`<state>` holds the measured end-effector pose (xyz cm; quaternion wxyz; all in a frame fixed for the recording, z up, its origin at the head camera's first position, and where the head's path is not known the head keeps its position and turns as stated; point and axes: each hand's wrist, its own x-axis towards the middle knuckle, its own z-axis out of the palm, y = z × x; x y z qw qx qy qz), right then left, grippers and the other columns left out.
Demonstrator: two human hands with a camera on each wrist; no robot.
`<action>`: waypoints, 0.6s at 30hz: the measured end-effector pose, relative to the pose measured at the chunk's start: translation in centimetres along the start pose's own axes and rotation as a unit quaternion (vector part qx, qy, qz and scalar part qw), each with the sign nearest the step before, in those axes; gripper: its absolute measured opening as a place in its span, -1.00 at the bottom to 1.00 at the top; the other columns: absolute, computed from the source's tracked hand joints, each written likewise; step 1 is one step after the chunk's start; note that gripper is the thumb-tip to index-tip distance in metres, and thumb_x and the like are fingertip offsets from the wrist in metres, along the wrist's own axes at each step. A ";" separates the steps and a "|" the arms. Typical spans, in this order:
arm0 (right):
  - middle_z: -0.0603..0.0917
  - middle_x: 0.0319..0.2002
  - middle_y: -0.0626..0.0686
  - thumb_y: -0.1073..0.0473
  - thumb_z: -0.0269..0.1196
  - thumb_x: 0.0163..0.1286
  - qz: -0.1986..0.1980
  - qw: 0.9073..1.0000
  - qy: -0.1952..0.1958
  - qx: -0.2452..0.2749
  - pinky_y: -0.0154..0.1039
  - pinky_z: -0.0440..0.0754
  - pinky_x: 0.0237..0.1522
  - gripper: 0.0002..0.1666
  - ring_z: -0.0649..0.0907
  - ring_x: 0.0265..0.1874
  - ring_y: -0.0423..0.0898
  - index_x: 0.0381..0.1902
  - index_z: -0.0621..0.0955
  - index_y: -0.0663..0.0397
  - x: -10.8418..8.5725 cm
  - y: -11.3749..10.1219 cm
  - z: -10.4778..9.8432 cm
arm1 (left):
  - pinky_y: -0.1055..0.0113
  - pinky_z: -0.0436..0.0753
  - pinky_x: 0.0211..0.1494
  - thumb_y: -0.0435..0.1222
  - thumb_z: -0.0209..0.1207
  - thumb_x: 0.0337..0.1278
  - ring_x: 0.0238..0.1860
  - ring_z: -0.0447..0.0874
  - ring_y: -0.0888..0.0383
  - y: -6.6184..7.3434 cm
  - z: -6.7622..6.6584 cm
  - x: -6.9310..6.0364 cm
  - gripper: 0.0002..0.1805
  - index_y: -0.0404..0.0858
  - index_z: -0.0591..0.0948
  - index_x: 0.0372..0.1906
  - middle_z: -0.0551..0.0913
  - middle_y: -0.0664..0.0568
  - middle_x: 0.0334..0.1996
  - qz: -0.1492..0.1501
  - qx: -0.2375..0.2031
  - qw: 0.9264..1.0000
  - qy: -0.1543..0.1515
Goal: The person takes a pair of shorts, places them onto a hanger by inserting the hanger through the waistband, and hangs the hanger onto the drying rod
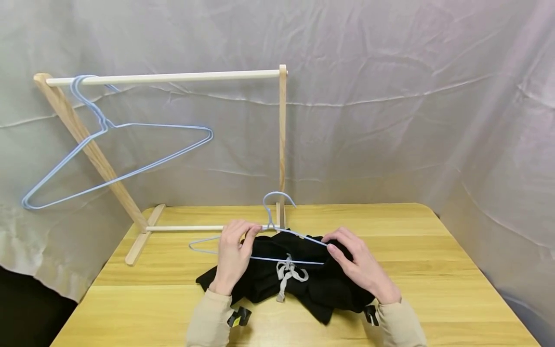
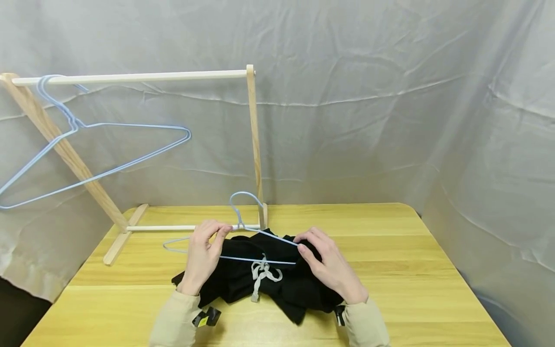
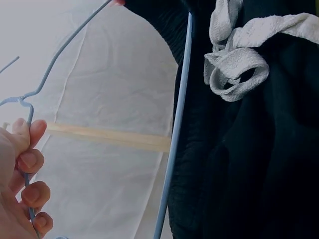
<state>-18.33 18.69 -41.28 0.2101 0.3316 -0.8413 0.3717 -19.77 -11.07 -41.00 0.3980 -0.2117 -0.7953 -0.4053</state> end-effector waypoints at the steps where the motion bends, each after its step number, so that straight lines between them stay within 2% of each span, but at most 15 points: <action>1: 0.66 -0.10 -0.15 0.37 0.22 0.41 -0.002 1.000 0.000 -0.001 -0.46 0.47 0.08 -0.74 0.62 -0.07 -0.25 -0.06 0.64 -0.08 0.0 0.0 0.0 | 0.28 0.40 -0.18 -0.37 0.33 0.16 -0.26 0.64 0.13 0.1 0.1 0.0 -0.94 -0.18 0.74 -0.39 0.76 0.08 -0.44 0.001 0.004 1.000 0.001; 7: 0.66 -0.13 -0.14 0.39 0.18 0.43 -0.019 1.000 0.008 -0.008 -0.45 0.48 0.03 -0.75 0.61 -0.12 -0.26 -0.07 0.64 -0.03 0.1 -0.1 0.4 | 0.30 0.49 -0.16 -0.35 0.32 0.18 -0.30 0.64 0.13 0.7 0.8 -0.2 -0.95 -0.20 0.74 -0.38 0.74 0.07 -0.44 0.022 0.005 1.000 0.003; 14: 0.66 -0.24 0.02 0.44 0.18 0.41 -0.051 0.998 0.022 -0.016 -0.42 0.47 -0.08 -0.78 0.55 -0.20 -0.26 -0.10 0.66 0.10 0.4 -0.4 1.5 | 0.36 0.52 -0.16 -0.31 0.25 0.30 -0.28 0.61 0.15 1.8 1.7 -0.6 -0.91 -0.21 0.74 -0.25 0.70 0.07 -0.39 0.055 -0.001 0.998 -0.032; 18: 0.64 -0.26 -0.01 0.40 0.18 0.44 -0.056 0.998 0.031 -0.029 -0.44 0.46 -0.11 -0.82 0.54 -0.23 -0.28 -0.13 0.67 0.10 0.4 -0.5 2.1 | 0.34 0.53 -0.17 -0.36 0.27 0.27 -0.27 0.62 0.16 2.3 1.9 -0.7 -0.92 -0.22 0.73 -0.20 0.71 0.07 -0.34 0.060 0.006 0.997 -0.044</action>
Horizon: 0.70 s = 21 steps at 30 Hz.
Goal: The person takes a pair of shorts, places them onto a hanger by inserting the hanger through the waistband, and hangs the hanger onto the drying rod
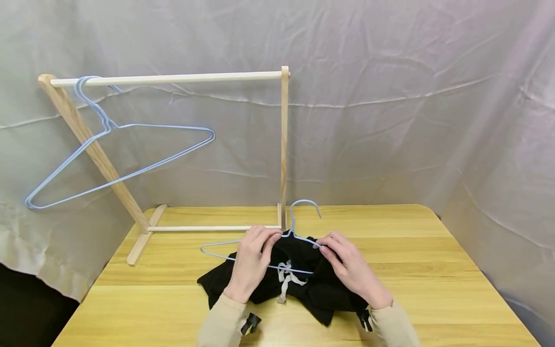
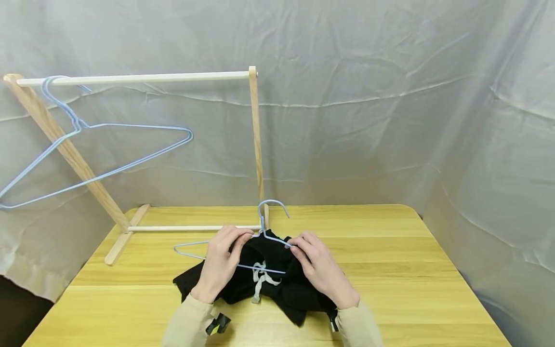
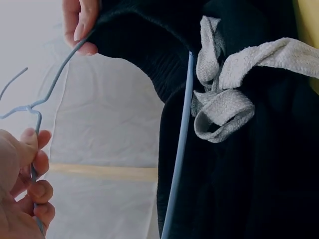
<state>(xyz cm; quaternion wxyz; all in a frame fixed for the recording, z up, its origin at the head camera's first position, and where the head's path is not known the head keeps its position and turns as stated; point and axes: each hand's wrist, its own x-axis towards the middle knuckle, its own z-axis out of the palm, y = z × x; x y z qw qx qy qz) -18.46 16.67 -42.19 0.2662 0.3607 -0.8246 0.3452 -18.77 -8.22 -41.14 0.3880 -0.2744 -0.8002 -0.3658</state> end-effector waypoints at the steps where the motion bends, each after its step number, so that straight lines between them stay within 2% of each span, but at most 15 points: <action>1: 0.64 -0.28 -0.03 0.40 0.19 0.43 -0.001 1.000 0.005 -0.007 -0.44 0.46 -0.12 -0.83 0.54 -0.25 -0.28 -0.15 0.67 0.10 0.0 0.0 0.1 | 0.34 0.54 -0.17 -0.37 0.27 0.26 -0.27 0.63 0.16 0.1 0.1 0.0 -0.92 -0.21 0.73 -0.20 0.71 0.06 -0.33 -0.002 0.000 1.000 -0.001; 3: 0.62 -0.30 -0.08 0.42 0.23 0.39 -0.006 1.000 0.018 -0.020 -0.44 0.47 -0.14 -0.84 0.54 -0.29 -0.28 -0.19 0.67 0.10 0.1 -0.1 0.3 | 0.34 0.56 -0.13 -0.38 0.26 0.27 -0.22 0.64 0.15 0.2 0.2 0.0 -0.91 -0.21 0.73 -0.18 0.72 0.06 -0.29 -0.005 -0.001 1.000 -0.002; 5: 0.61 -0.34 -0.09 0.46 0.26 0.33 -0.006 0.999 0.036 -0.028 -0.43 0.48 -0.17 -0.84 0.55 -0.33 -0.27 -0.25 0.67 0.12 0.2 -0.1 0.4 | 0.34 0.57 -0.07 -0.41 0.26 0.27 -0.15 0.64 0.12 0.3 0.3 0.0 -0.87 -0.22 0.72 -0.13 0.72 0.03 -0.22 0.004 -0.001 1.000 0.007; 8: 0.61 -0.40 -0.08 0.54 0.28 0.24 -0.002 0.997 0.074 -0.027 -0.44 0.50 -0.22 -0.80 0.56 -0.39 -0.25 -0.31 0.65 0.18 0.3 0.0 0.3 | 0.34 0.56 -0.03 -0.47 0.26 0.24 -0.08 0.62 0.07 0.5 0.6 0.1 -0.82 -0.24 0.70 -0.09 0.69 -0.03 -0.14 0.036 -0.010 0.998 0.050; 11: 0.62 -0.44 -0.06 0.60 0.26 0.21 0.018 0.993 0.118 -0.016 -0.46 0.50 -0.22 -0.79 0.58 -0.42 -0.22 -0.36 0.64 0.23 0.5 0.1 0.0 | 0.33 0.55 -0.07 -0.51 0.28 0.19 -0.12 0.59 0.03 0.4 0.9 0.2 -0.81 -0.28 0.69 -0.12 0.65 -0.08 -0.16 0.073 -0.024 0.992 0.098; 13: 0.62 -0.45 -0.07 0.60 0.26 0.21 0.034 0.990 0.139 -0.016 -0.47 0.50 -0.21 -0.78 0.59 -0.43 -0.21 -0.38 0.63 0.22 0.5 0.2 -0.1 | 0.34 0.57 -0.07 -0.51 0.29 0.18 -0.16 0.61 0.06 0.2 0.9 0.1 -0.85 -0.30 0.69 -0.16 0.66 -0.05 -0.21 0.074 -0.040 0.992 0.093; 15: 0.63 -0.45 -0.07 0.60 0.26 0.22 0.048 0.987 0.150 -0.018 -0.48 0.50 -0.18 -0.78 0.59 -0.42 -0.20 -0.39 0.64 0.20 0.4 0.3 -0.3 | 0.36 0.60 -0.09 -0.47 0.29 0.21 -0.20 0.64 0.12 0.1 1.0 -0.2 -0.87 -0.27 0.69 -0.17 0.69 0.00 -0.25 0.058 -0.045 0.996 0.041; 17: 0.63 -0.45 -0.07 0.59 0.26 0.23 0.056 0.986 0.153 -0.019 -0.49 0.50 -0.17 -0.77 0.60 -0.41 -0.20 -0.39 0.64 0.19 0.3 0.4 -0.3 | 0.36 0.63 -0.06 -0.39 0.26 0.28 -0.18 0.68 0.18 -0.1 1.1 -0.5 -0.90 -0.23 0.70 -0.15 0.73 0.06 -0.23 0.020 -0.051 0.997 -0.053; 18: 0.64 -0.45 -0.07 0.60 0.25 0.23 0.057 0.986 0.154 -0.017 -0.49 0.49 -0.18 -0.76 0.59 -0.41 -0.20 -0.39 0.64 0.18 0.3 0.4 -0.3 | 0.35 0.64 -0.03 -0.34 0.24 0.33 -0.15 0.70 0.21 -0.1 1.1 -0.7 -0.89 -0.20 0.70 -0.12 0.74 0.09 -0.20 0.000 -0.049 0.993 -0.109; 19: 0.64 -0.45 -0.07 0.60 0.25 0.23 0.058 0.986 0.154 -0.014 -0.50 0.49 -0.18 -0.75 0.59 -0.41 -0.20 -0.39 0.64 0.18 0.3 0.5 -0.3 | 0.32 0.65 0.01 -0.29 0.21 0.37 -0.10 0.71 0.22 -0.2 1.2 -0.9 -0.87 -0.18 0.70 -0.08 0.74 0.10 -0.14 -0.016 -0.043 0.986 -0.163; 21: 0.64 -0.45 -0.05 0.62 0.25 0.21 0.056 0.986 0.154 -0.007 -0.50 0.48 -0.19 -0.73 0.58 -0.41 -0.20 -0.39 0.64 0.17 0.2 0.6 -0.2 | 0.25 0.64 0.12 -0.20 0.16 0.43 0.05 0.69 0.20 -0.2 1.4 -1.3 -0.79 -0.14 0.68 0.02 0.70 0.12 0.00 -0.041 -0.032 0.967 -0.248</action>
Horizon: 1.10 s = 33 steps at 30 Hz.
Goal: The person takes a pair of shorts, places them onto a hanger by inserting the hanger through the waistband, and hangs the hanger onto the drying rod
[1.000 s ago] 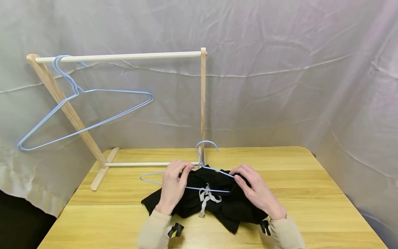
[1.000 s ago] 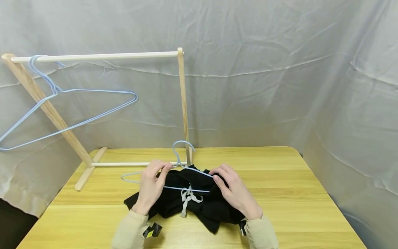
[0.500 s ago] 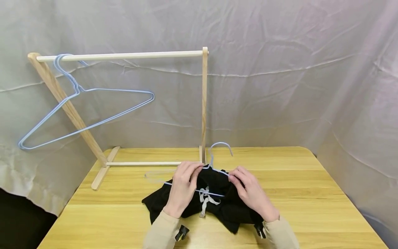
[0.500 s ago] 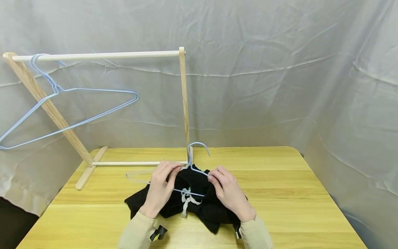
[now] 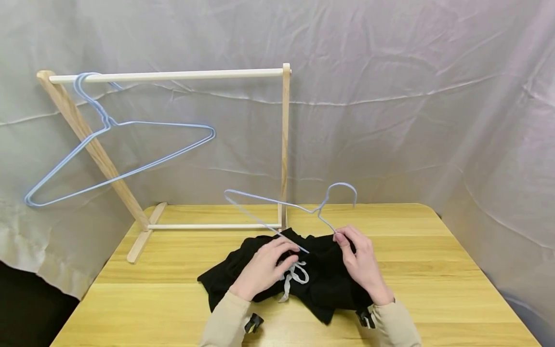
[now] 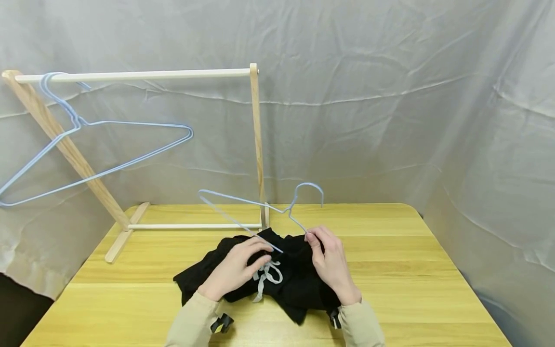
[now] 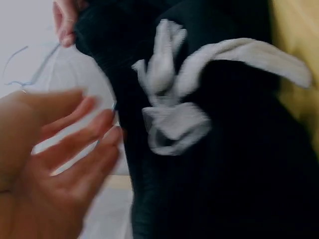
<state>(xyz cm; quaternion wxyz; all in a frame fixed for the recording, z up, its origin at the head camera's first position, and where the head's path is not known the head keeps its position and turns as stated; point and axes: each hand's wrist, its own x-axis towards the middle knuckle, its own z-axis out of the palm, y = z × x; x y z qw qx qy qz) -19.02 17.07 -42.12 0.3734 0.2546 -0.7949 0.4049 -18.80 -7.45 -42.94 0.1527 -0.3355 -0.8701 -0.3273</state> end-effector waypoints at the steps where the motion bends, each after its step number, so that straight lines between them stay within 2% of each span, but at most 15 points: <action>1: 0.64 -0.45 -0.05 0.63 0.24 0.21 -0.001 1.000 0.001 0.005 -0.50 0.48 -0.20 -0.72 0.58 -0.41 -0.21 -0.40 0.64 0.16 0.0 0.0 0.0 | 0.21 0.63 0.15 -0.18 0.14 0.45 0.10 0.67 0.18 -0.1 0.2 -0.1 -0.76 -0.13 0.66 0.07 0.67 0.12 0.08 -0.010 0.002 1.000 -0.030; 2: 0.63 -0.46 -0.03 0.65 0.24 0.20 -0.002 1.000 0.002 0.013 -0.50 0.47 -0.22 -0.70 0.57 -0.42 -0.21 -0.39 0.64 0.16 0.0 0.1 0.0 | 0.17 0.63 0.16 -0.17 0.15 0.44 0.11 0.66 0.16 -0.2 0.3 -0.2 -0.72 -0.13 0.64 0.12 0.63 0.10 0.13 -0.015 0.002 0.999 -0.047; 4: 0.62 -0.47 0.00 0.67 0.22 0.19 -0.003 1.000 0.008 0.027 -0.48 0.45 -0.24 -0.68 0.54 -0.43 -0.22 -0.40 0.64 0.16 0.0 0.1 0.0 | 0.14 0.62 0.12 -0.20 0.18 0.42 0.07 0.66 0.10 -0.3 0.5 -0.3 -0.67 -0.13 0.57 0.20 0.56 0.06 0.19 -0.021 -0.002 0.998 -0.056; 8: 0.60 -0.48 0.04 0.70 0.18 0.19 0.003 0.999 0.022 0.048 -0.48 0.43 -0.27 -0.66 0.49 -0.44 -0.25 -0.41 0.63 0.18 0.0 0.3 0.0 | 0.14 0.62 0.06 -0.28 0.24 0.35 0.01 0.64 0.08 -0.4 0.6 -0.3 -0.59 -0.13 0.46 0.24 0.51 0.02 0.15 -0.038 -0.010 0.999 -0.028; 12: 0.60 -0.49 0.04 0.67 0.19 0.21 0.011 0.999 0.029 0.043 -0.50 0.43 -0.24 -0.67 0.50 -0.43 -0.27 -0.43 0.62 0.16 0.0 0.4 0.0 | 0.04 0.56 0.28 -0.24 0.24 0.36 0.28 0.53 0.03 -0.4 0.3 -0.4 -0.48 -0.14 0.37 0.34 0.48 -0.01 0.29 -0.058 0.009 0.998 -0.021; 15: 0.59 -0.51 0.05 0.66 0.19 0.22 0.019 0.998 0.038 0.048 -0.53 0.44 -0.20 -0.69 0.53 -0.42 -0.28 -0.46 0.61 0.17 0.0 0.3 0.0 | 0.03 0.49 0.37 -0.22 0.23 0.37 0.40 0.45 -0.01 -0.6 0.2 -0.5 -0.41 -0.23 0.28 0.38 0.50 -0.03 0.34 -0.067 -0.010 0.997 -0.029; 17: 0.59 -0.52 0.06 0.65 0.19 0.23 0.026 0.997 0.045 0.054 -0.56 0.45 -0.18 -0.70 0.54 -0.41 -0.30 -0.47 0.60 0.18 0.0 0.3 0.0 | 0.07 0.52 0.30 -0.21 0.21 0.39 0.35 0.49 0.01 -0.7 0.2 -0.5 -0.41 -0.30 0.23 0.34 0.57 -0.04 0.29 -0.071 -0.032 0.996 -0.033; 19: 0.60 -0.52 0.08 0.64 0.20 0.23 0.034 0.996 0.054 0.055 -0.58 0.45 -0.17 -0.72 0.55 -0.40 -0.32 -0.47 0.61 0.19 0.0 0.3 0.0 | 0.14 0.56 0.15 -0.22 0.21 0.39 0.23 0.58 0.05 -0.9 0.1 -0.5 -0.45 -0.32 0.20 0.26 0.66 -0.01 0.18 -0.075 -0.051 0.995 -0.034; 22: 0.61 -0.51 0.11 0.63 0.19 0.24 0.042 0.996 0.062 0.056 -0.59 0.45 -0.15 -0.74 0.54 -0.39 -0.36 -0.45 0.62 0.22 0.0 0.3 -0.1 | 0.17 0.57 0.01 -0.24 0.23 0.35 0.05 0.67 0.06 -1.2 -0.2 -0.5 -0.51 -0.31 0.23 0.15 0.72 0.01 0.02 -0.071 -0.050 0.996 -0.028; 25: 0.61 -0.51 0.13 0.64 0.19 0.24 0.044 0.995 0.066 0.059 -0.60 0.45 -0.14 -0.75 0.54 -0.37 -0.40 -0.44 0.62 0.25 -0.1 0.3 -0.1 | 0.11 0.56 0.04 -0.25 0.27 0.32 -0.03 0.68 0.04 -1.6 -0.4 -0.6 -0.56 -0.27 0.33 0.12 0.71 0.02 -0.08 -0.070 -0.031 0.997 -0.025; 29: 0.62 -0.50 0.16 0.65 0.19 0.23 0.043 0.995 0.072 0.061 -0.61 0.45 -0.12 -0.75 0.55 -0.35 -0.44 -0.44 0.62 0.26 -0.1 0.4 -0.1 | 0.02 0.50 0.16 -0.19 0.26 0.32 0.05 0.60 0.01 -2.0 -0.5 -0.9 -0.72 -0.19 0.56 0.03 0.70 0.03 -0.10 -0.081 0.019 0.996 -0.035; 33: 0.62 -0.51 0.15 0.64 0.20 0.23 0.041 0.995 0.073 0.060 -0.61 0.45 -0.12 -0.75 0.55 -0.35 -0.45 -0.44 0.62 0.26 0.0 0.4 -0.1 | 0.03 0.47 0.16 -0.06 0.25 0.29 0.12 0.53 -0.03 -2.2 -0.6 -1.1 -0.78 -0.10 0.69 -0.14 0.71 0.09 -0.07 -0.106 0.082 0.990 -0.047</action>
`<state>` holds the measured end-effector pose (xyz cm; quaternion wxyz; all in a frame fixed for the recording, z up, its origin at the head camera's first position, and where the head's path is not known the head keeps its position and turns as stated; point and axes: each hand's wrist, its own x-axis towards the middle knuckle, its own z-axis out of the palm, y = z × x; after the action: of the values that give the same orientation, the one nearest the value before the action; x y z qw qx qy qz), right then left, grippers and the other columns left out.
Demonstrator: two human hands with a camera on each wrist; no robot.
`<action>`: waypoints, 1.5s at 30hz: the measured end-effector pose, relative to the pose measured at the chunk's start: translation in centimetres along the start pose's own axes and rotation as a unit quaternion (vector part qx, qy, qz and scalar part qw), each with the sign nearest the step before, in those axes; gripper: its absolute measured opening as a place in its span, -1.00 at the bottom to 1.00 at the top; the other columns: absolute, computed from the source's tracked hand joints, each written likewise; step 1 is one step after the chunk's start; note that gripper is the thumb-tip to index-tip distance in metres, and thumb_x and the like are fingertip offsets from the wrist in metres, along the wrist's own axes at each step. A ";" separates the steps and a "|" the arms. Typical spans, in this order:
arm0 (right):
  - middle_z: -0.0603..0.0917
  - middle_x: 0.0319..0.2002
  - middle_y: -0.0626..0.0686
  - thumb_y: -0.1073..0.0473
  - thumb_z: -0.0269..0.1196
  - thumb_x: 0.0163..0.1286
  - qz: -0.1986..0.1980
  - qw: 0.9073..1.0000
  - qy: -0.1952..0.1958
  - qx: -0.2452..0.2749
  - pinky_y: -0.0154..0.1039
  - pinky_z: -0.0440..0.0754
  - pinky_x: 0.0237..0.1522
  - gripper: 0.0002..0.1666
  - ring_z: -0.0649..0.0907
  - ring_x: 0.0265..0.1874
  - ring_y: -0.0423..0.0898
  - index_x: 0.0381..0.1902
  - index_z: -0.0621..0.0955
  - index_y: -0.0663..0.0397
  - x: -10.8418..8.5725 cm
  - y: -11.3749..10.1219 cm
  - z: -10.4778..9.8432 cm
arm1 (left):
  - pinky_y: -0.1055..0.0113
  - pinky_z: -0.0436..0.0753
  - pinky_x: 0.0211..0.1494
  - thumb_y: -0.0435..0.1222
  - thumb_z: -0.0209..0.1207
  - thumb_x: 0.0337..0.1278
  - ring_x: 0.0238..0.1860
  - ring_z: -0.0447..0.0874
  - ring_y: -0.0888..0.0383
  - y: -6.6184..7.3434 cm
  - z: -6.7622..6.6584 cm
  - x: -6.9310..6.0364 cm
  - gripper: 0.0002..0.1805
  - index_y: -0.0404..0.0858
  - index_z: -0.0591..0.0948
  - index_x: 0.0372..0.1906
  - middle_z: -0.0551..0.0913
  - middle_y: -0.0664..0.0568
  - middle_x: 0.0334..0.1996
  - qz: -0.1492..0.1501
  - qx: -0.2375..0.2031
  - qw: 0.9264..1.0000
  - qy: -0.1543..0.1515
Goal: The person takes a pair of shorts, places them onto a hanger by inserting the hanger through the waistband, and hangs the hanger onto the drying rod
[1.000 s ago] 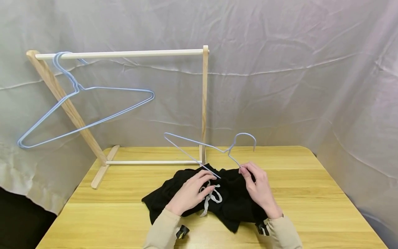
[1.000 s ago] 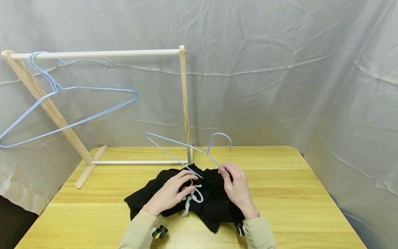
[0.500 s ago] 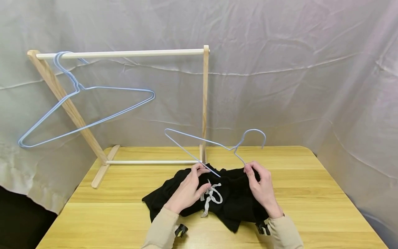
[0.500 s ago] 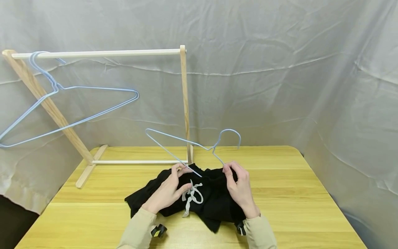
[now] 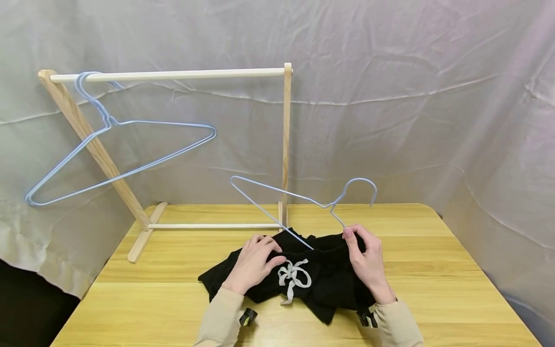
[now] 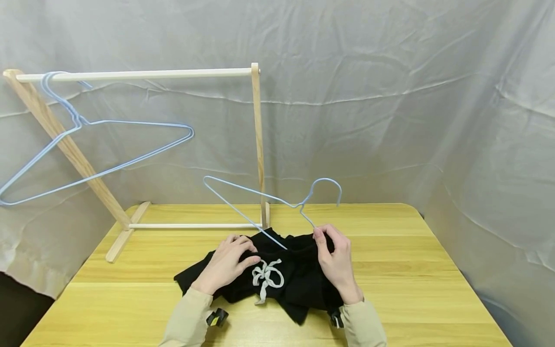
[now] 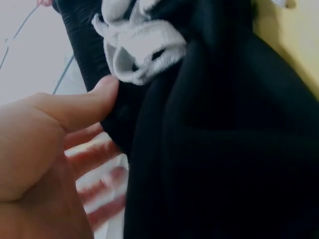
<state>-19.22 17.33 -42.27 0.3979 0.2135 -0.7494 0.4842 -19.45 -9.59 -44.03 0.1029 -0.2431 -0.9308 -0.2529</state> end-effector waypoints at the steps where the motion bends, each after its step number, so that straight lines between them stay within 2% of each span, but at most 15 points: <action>1: 0.62 -0.51 0.15 0.64 0.20 0.23 0.000 1.000 0.000 0.000 -0.61 0.45 -0.12 -0.75 0.55 -0.35 -0.45 -0.44 0.62 0.26 0.0 0.0 0.0 | 0.03 0.46 0.17 -0.02 0.25 0.28 0.13 0.52 -0.03 -0.1 -0.1 0.0 -0.75 -0.09 0.71 -0.16 0.71 0.10 -0.06 -0.010 0.012 1.000 -0.002; 8: 0.60 -0.49 0.13 0.66 0.18 0.24 0.006 1.000 0.005 0.020 -0.60 0.46 -0.12 -0.77 0.56 -0.33 -0.44 -0.43 0.61 0.31 0.0 -0.2 -0.2 | -0.06 0.44 0.20 0.10 0.30 0.15 0.14 0.54 -0.09 -1.2 -0.9 -0.5 -0.61 -0.08 0.69 -0.08 0.72 0.05 -0.03 -0.068 0.062 0.996 -0.002; 11: 0.59 -0.48 0.08 0.66 0.16 0.25 0.007 1.000 0.012 0.026 -0.60 0.46 -0.13 -0.79 0.55 -0.34 -0.45 -0.42 0.60 0.34 0.1 -0.2 -0.4 | -0.08 0.44 0.18 0.11 0.33 0.11 0.11 0.60 -0.12 -2.1 -1.5 -0.9 -0.56 -0.11 0.69 -0.08 0.74 0.03 -0.03 -0.100 0.059 0.993 0.001; 15: 0.59 -0.47 0.04 0.64 0.15 0.28 0.005 1.000 0.017 0.026 -0.60 0.47 -0.13 -0.80 0.55 -0.34 -0.44 -0.42 0.60 0.35 0.2 -0.2 -0.6 | -0.09 0.47 0.16 0.09 0.38 0.07 0.01 0.70 -0.08 -3.2 -2.4 -1.2 -0.62 -0.10 0.69 -0.20 0.77 0.06 -0.13 -0.139 0.017 0.990 -0.002; 19: 0.59 -0.46 -0.01 0.63 0.14 0.29 0.009 0.999 0.013 0.027 -0.59 0.48 -0.15 -0.80 0.55 -0.35 -0.45 -0.42 0.60 0.35 0.2 -0.1 -0.8 | -0.03 0.55 0.11 0.05 0.40 0.08 -0.11 0.71 0.03 -3.9 -3.0 -1.3 -0.69 -0.08 0.66 -0.30 0.75 0.10 -0.23 -0.151 -0.038 0.988 -0.001; 21: 0.59 -0.46 -0.04 0.63 0.13 0.30 0.011 0.999 0.015 0.031 -0.59 0.47 -0.16 -0.80 0.55 -0.35 -0.44 -0.42 0.59 0.36 0.2 0.0 -0.8 | 0.07 0.59 0.07 0.02 0.40 0.10 -0.15 0.68 0.10 -4.1 -3.2 -1.2 -0.72 -0.06 0.65 -0.32 0.73 0.12 -0.26 -0.146 -0.074 0.986 0.024; 23: 0.59 -0.45 -0.07 0.63 0.13 0.31 0.010 0.999 0.021 0.037 -0.58 0.47 -0.16 -0.81 0.54 -0.36 -0.42 -0.42 0.59 0.37 0.3 -0.1 -0.8 | 0.20 0.60 0.02 -0.03 0.41 0.11 -0.19 0.65 0.17 -4.0 -3.4 -0.9 -0.77 -0.07 0.66 -0.36 0.71 0.12 -0.30 -0.135 -0.125 0.980 0.080; 25: 0.58 -0.44 -0.11 0.62 0.12 0.33 0.013 0.999 0.025 0.046 -0.59 0.46 -0.17 -0.82 0.53 -0.37 -0.41 -0.42 0.58 0.39 0.3 -0.1 -0.9 | 0.34 0.59 -0.05 -0.09 0.41 0.13 -0.26 0.64 0.24 -3.9 -3.6 -0.7 -0.80 -0.07 0.66 -0.44 0.71 0.12 -0.37 -0.113 -0.174 0.965 0.162; 26: 0.58 -0.43 -0.13 0.61 0.11 0.34 0.014 0.998 0.027 0.050 -0.59 0.45 -0.17 -0.82 0.53 -0.37 -0.40 -0.42 0.57 0.40 0.3 -0.2 -0.9 | 0.40 0.56 -0.12 -0.13 0.39 0.17 -0.32 0.61 0.28 -3.7 -3.6 -0.5 -0.78 -0.06 0.65 -0.52 0.69 0.12 -0.43 -0.095 -0.192 0.954 0.209; 28: 0.57 -0.42 -0.16 0.61 0.10 0.35 0.016 0.998 0.028 0.059 -0.58 0.44 -0.18 -0.81 0.52 -0.38 -0.39 -0.42 0.56 0.40 0.4 -0.3 -0.9 | 0.51 0.47 -0.30 -0.24 0.35 0.22 -0.50 0.50 0.33 -3.5 -3.7 -0.2 -0.63 -0.10 0.56 -0.69 0.60 0.11 -0.62 -0.051 -0.216 0.928 0.299; 32: 0.56 -0.43 -0.20 0.63 0.09 0.34 0.025 0.997 0.008 0.074 -0.57 0.46 -0.21 -0.79 0.53 -0.39 -0.40 -0.45 0.55 0.38 0.4 -0.4 -1.1 | 0.54 0.22 -0.54 -0.50 0.20 0.25 -0.68 0.17 0.40 -3.2 -3.8 0.1 -0.43 -0.16 0.36 -0.88 0.32 0.08 -0.82 0.041 -0.187 0.874 0.446; 35: 0.55 -0.46 -0.17 0.61 0.09 0.37 0.027 0.996 -0.015 0.085 -0.55 0.47 -0.26 -0.77 0.52 -0.42 -0.41 -0.46 0.54 0.35 0.3 -0.4 -1.1 | 0.53 0.11 -0.61 -0.54 0.12 0.21 -0.68 0.05 0.45 -3.1 -4.2 0.1 -0.41 -0.19 0.25 -0.91 0.20 0.07 -0.87 0.078 -0.136 0.833 0.531; 37: 0.52 -0.50 -0.11 0.58 0.09 0.39 0.020 0.995 -0.024 0.093 -0.52 0.46 -0.31 -0.77 0.50 -0.45 -0.38 -0.46 0.54 0.34 0.3 -0.3 -1.2 | 0.52 0.01 -0.62 -0.49 0.08 0.24 -0.66 -0.05 0.44 -3.1 -4.5 0.1 -0.38 -0.20 0.15 -0.91 0.10 0.06 -0.88 0.086 -0.107 0.807 0.575; 40: 0.48 -0.53 -0.02 0.55 0.09 0.41 0.005 0.994 -0.037 0.104 -0.48 0.44 -0.36 -0.76 0.47 -0.49 -0.33 -0.46 0.54 0.33 0.3 -0.3 -1.2 | 0.50 -0.09 -0.63 -0.38 0.04 0.34 -0.67 -0.12 0.41 -3.1 -5.1 0.0 -0.34 -0.20 0.07 -0.89 0.02 0.06 -0.87 0.085 -0.071 0.777 0.620; 45: 0.46 -0.55 0.01 0.60 0.08 0.38 -0.020 0.990 -0.047 0.133 -0.45 0.43 -0.38 -0.74 0.46 -0.50 -0.26 -0.48 0.53 0.32 0.3 -0.1 -1.2 | 0.48 -0.11 -0.64 -0.27 0.01 0.42 -0.71 -0.12 0.35 -2.6 -5.6 0.1 -0.32 -0.20 0.09 -0.89 0.04 0.07 -0.87 0.098 -0.052 0.750 0.653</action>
<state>-18.90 18.36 -41.74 0.3398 0.3022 -0.6919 0.5608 -20.48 -14.47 -40.32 0.6966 -0.1134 -0.5937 -0.3865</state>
